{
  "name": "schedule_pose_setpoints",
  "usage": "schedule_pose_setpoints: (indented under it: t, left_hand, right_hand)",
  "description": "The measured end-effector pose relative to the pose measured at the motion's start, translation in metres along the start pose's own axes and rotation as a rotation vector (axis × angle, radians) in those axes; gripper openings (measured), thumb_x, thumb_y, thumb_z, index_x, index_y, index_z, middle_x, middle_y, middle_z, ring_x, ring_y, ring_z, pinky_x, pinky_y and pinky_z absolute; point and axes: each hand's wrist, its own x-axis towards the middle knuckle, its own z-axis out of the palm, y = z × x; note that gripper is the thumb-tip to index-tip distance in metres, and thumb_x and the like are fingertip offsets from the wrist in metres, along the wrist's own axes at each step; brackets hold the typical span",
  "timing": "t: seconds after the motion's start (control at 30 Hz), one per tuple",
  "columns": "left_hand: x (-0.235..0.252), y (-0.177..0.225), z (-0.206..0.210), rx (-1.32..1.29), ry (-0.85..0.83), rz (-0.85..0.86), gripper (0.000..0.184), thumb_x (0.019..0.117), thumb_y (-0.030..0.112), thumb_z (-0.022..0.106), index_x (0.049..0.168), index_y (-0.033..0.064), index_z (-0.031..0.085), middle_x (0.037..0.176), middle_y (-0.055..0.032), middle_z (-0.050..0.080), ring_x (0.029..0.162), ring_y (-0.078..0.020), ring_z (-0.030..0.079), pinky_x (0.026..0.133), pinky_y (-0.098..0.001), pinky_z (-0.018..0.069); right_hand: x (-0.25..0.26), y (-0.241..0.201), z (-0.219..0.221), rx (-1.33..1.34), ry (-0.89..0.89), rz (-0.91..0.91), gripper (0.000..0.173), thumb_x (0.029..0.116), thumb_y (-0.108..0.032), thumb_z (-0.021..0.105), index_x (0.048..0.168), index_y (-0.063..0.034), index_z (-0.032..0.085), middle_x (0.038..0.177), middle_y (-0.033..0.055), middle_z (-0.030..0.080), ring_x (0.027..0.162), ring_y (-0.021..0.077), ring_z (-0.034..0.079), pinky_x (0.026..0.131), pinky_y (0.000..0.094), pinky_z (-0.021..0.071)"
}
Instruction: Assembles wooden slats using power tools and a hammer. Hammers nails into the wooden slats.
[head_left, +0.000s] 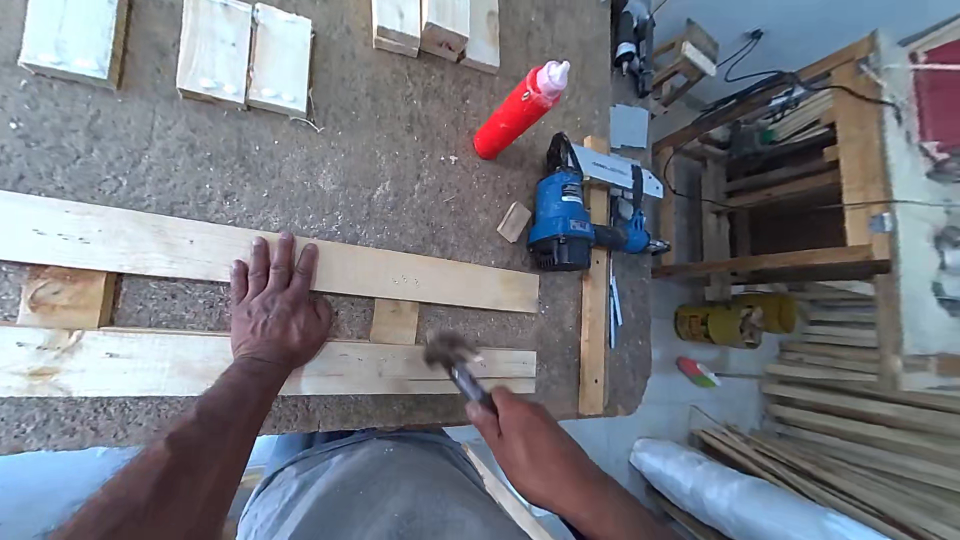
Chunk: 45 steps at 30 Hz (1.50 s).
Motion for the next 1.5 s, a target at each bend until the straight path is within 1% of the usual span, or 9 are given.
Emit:
schedule_pose_setpoints:
  t: [0.1,0.3,0.47,0.6,0.67,0.77,1.1,1.33,1.5]
  left_hand:
    - [0.001,0.000,0.000,-0.010,-0.002,0.001,0.073,0.0920,0.046,0.039,0.162,0.0283,0.033,0.172,-0.0043,0.020,0.159,-0.0342,0.012,0.125,-0.0631,0.0109]
    - [0.000,0.001,-0.002,-0.002,0.005,-0.001,0.072,0.0931,0.046,0.038,0.162,0.0286,0.032,0.172,-0.0038,0.020,0.159,-0.0334,0.013,0.125,-0.0630,0.0111]
    - [0.001,-0.001,-0.001,-0.012,0.010,0.004,0.071,0.0937,0.044,0.037,0.163,0.0284,0.032,0.173,-0.0041,0.018,0.160,-0.0329,0.011,0.125,-0.0633,0.0111]
    - [0.002,0.000,-0.001,0.008,0.013,-0.003,0.071,0.0937,0.045,0.036,0.163,0.0291,0.032,0.173,-0.0042,0.019,0.159,-0.0335,0.012,0.124,-0.0643,0.0104]
    - [0.003,0.000,-0.001,0.015,0.012,-0.006,0.072,0.0937,0.045,0.036,0.163,0.0286,0.031,0.173,-0.0043,0.017,0.160,-0.0336,0.011,0.124,-0.0642,0.0104]
    - [0.003,0.000,0.001,0.013,0.017,0.009,0.072,0.0939,0.043,0.039,0.163,0.0262,0.031,0.173,-0.0048,0.017,0.160,-0.0344,0.010,0.124,-0.0653,0.0123]
    - [-0.063,0.000,-0.016,-0.014,-0.046,-0.166,0.090,0.0946,0.078,0.032,0.160,0.0169,0.039,0.171,-0.0145,0.020,0.156,-0.0458,0.017,0.121,-0.0702,0.0138]
    - [-0.072,-0.007,0.006,-0.056,0.062,-0.174,0.078,0.0956,0.077,0.029,0.142,0.0242,0.062,0.169,-0.0085,0.029,0.148,-0.0383,0.039,0.121,-0.0680,0.0172]
    - [-0.070,-0.008,0.008,-0.069,0.042,-0.176,0.078,0.0954,0.077,0.027,0.141,0.0259,0.064,0.170,-0.0067,0.026,0.147,-0.0361,0.041,0.121,-0.0675,0.0179]
  right_hand:
    - [-0.002,-0.005,-0.027,-0.118,-0.171,0.117,0.053,0.1081,-0.051,0.041,0.114,-0.0019,0.061,0.094,0.0183,0.063,0.090,0.0336,0.066,0.079,0.0535,0.0536]
    - [-0.015,-0.009,-0.014,0.220,0.567,-0.419,0.056,0.1062,-0.062,0.034,0.099,-0.0126,0.060,0.063,-0.0060,0.056,0.048,0.0063,0.057,0.041,0.0288,0.0516]
    - [0.009,0.046,0.036,-0.064,-0.045,0.052,0.065,0.1039,-0.063,0.038,0.113,-0.0026,0.062,0.088,0.0182,0.066,0.085,0.0353,0.069,0.075,0.0550,0.0559]
    - [-0.008,0.048,0.054,0.089,0.544,-0.285,0.068,0.1045,-0.063,0.035,0.100,-0.0035,0.066,0.064,0.0038,0.060,0.053,0.0155,0.061,0.047,0.0380,0.0527]
    - [0.012,0.060,0.083,0.255,0.652,-0.393,0.068,0.1060,-0.062,0.032,0.111,-0.0024,0.064,0.071,0.0026,0.063,0.057,0.0121,0.063,0.051,0.0363,0.0577]
    - [0.038,0.071,0.099,0.077,0.254,-0.115,0.065,0.1047,-0.057,0.038,0.117,0.0008,0.064,0.085,0.0170,0.070,0.081,0.0334,0.071,0.074,0.0540,0.0577]
    - [-0.023,-0.048,-0.012,0.289,0.323,-0.384,0.047,0.1064,-0.051,0.041,0.100,-0.0093,0.063,0.067,-0.0020,0.058,0.054,0.0114,0.059,0.049,0.0323,0.0527]
    - [0.008,-0.056,-0.011,-0.100,-0.159,0.048,0.053,0.1082,-0.052,0.038,0.114,-0.0042,0.060,0.086,0.0133,0.063,0.074,0.0276,0.066,0.068,0.0476,0.0558]
    - [-0.016,-0.067,-0.030,0.171,0.389,-0.353,0.056,0.1009,-0.071,0.036,0.095,-0.0214,0.061,0.062,-0.0053,0.058,0.046,0.0109,0.058,0.041,0.0317,0.0534]
